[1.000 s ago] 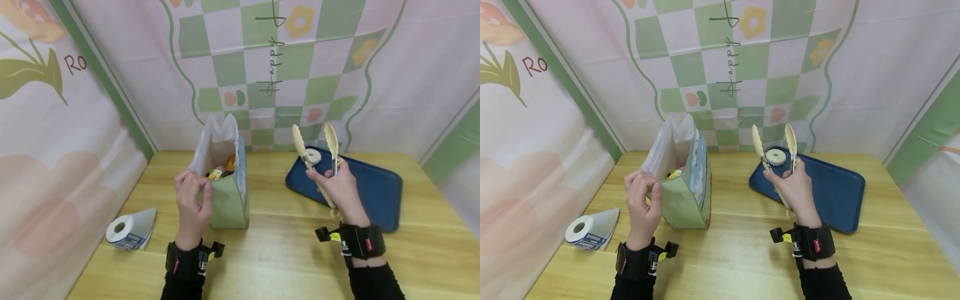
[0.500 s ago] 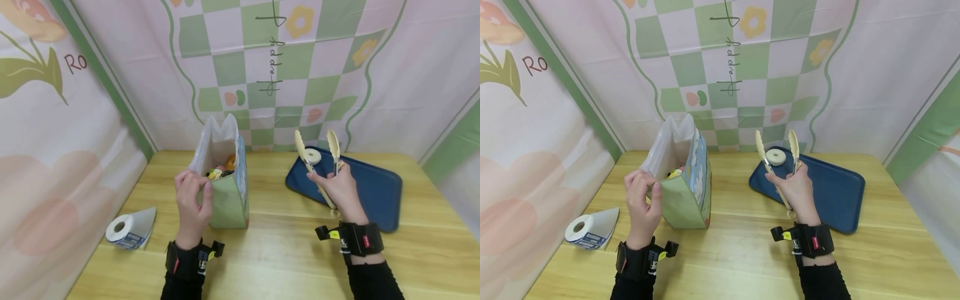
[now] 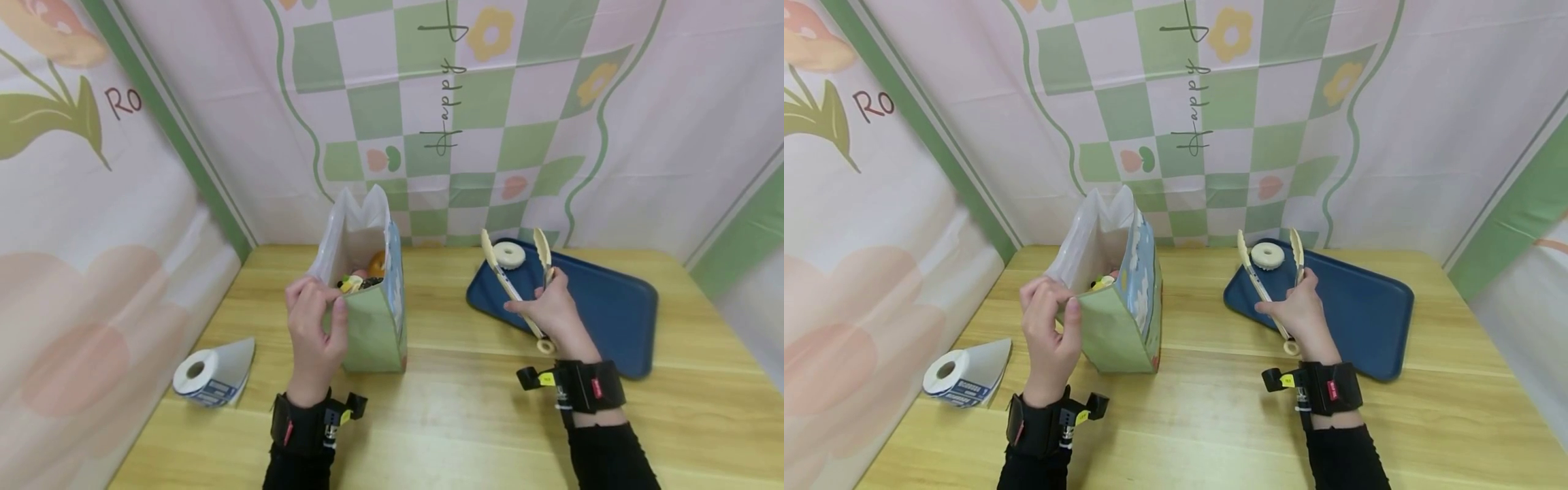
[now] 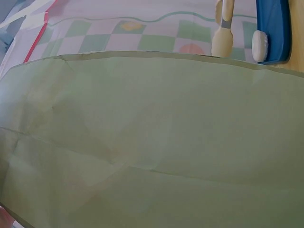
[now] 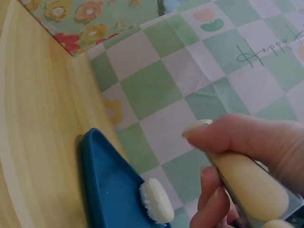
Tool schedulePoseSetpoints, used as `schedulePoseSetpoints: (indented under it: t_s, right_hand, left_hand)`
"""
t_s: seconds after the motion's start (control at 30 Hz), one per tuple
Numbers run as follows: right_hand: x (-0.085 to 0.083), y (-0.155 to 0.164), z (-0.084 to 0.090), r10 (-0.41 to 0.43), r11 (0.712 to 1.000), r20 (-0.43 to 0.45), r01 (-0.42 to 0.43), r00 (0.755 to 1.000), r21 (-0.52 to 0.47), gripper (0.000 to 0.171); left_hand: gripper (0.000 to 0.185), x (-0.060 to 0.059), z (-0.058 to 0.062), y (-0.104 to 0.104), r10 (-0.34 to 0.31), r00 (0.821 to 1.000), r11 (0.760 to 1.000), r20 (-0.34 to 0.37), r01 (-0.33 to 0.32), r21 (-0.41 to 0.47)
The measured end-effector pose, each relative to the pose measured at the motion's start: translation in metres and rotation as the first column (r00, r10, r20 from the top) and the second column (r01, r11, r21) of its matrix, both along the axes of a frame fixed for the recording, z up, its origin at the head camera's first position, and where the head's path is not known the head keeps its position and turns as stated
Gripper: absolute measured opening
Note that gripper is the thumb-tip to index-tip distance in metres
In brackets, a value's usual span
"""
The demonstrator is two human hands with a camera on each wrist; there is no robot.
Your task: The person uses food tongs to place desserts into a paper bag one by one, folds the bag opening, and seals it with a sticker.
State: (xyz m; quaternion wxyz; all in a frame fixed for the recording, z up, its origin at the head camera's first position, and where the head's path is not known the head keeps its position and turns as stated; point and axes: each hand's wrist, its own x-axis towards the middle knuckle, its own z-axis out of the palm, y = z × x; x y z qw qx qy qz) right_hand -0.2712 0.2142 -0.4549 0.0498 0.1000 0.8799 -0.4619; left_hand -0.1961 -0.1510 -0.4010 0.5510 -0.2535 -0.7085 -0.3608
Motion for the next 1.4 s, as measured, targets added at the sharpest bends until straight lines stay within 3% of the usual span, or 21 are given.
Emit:
schedulePoseSetpoints:
  t_s: [0.23, 0.77, 1.13, 1.4]
  right_hand:
    - [-0.004, 0.003, -0.009, -0.045, 0.999, -0.015, 0.045, 0.999, 0.016, 0.12]
    - [-0.008, 0.011, -0.031, -0.005, 0.995, -0.072, 0.012, 0.997, 0.097, 0.113]
    - [-0.013, 0.012, -0.045, -0.023, 0.998, -0.019, 0.022, 1.0, -0.053, 0.105]
    - [-0.017, 0.013, -0.052, -0.016, 0.997, -0.004, 0.016, 1.0, -0.073, 0.1]
  left_hand:
    - [0.039, 0.0, 0.001, 0.0, 0.0, 1.0, 1.0, 0.0, 0.0, 0.001]
    - [0.039, 0.001, -0.001, -0.002, 0.006, 1.0, 1.0, -0.018, -0.006, 0.002]
    - [0.039, -0.001, -0.002, -0.002, 0.008, 1.0, 1.0, -0.01, -0.008, -0.007]
    - [0.039, -0.001, -0.001, -0.002, 0.008, 1.0, 1.0, -0.017, -0.008, -0.012]
